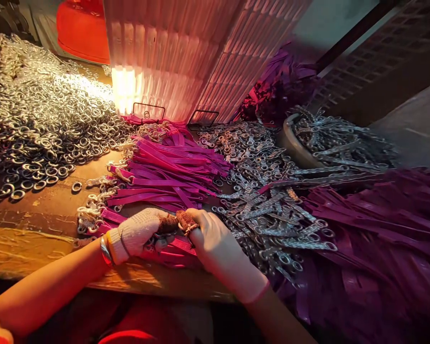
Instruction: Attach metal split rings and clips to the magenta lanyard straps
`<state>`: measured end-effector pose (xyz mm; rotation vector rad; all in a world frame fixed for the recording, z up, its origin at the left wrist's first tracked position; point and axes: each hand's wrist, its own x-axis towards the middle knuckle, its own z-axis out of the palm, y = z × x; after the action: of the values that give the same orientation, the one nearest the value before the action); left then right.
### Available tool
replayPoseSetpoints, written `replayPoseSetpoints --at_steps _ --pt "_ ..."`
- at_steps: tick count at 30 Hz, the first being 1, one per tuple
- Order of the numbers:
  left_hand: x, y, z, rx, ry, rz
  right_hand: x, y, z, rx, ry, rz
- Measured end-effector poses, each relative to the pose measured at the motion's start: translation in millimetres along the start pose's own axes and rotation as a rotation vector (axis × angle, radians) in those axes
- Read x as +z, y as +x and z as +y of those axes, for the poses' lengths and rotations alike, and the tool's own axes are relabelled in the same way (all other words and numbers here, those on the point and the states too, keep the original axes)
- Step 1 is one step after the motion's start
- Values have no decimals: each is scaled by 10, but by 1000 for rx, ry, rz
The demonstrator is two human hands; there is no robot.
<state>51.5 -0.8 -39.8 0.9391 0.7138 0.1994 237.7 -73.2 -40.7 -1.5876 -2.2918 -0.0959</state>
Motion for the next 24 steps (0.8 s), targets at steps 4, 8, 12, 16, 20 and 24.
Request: replayPoseSetpoints --at_steps 4,8,12,16,20,24 --pt "-22 -95 49 184 228 116 -28 6 -30 -35 -34 13" --pt "-35 -149 26 415 414 196 -112 22 -128 61 164 -60" --pt "29 -87 -89 277 160 13 -129 -9 -242 97 142 -25" --pt "173 10 -188 93 -202 20 -83 -153 -291 89 -133 72" --pt "210 67 -82 -32 -90 12 -98 -323 -200 90 -158 -67" --pt "118 343 242 240 710 82 -95 -420 17 230 -4 -49"
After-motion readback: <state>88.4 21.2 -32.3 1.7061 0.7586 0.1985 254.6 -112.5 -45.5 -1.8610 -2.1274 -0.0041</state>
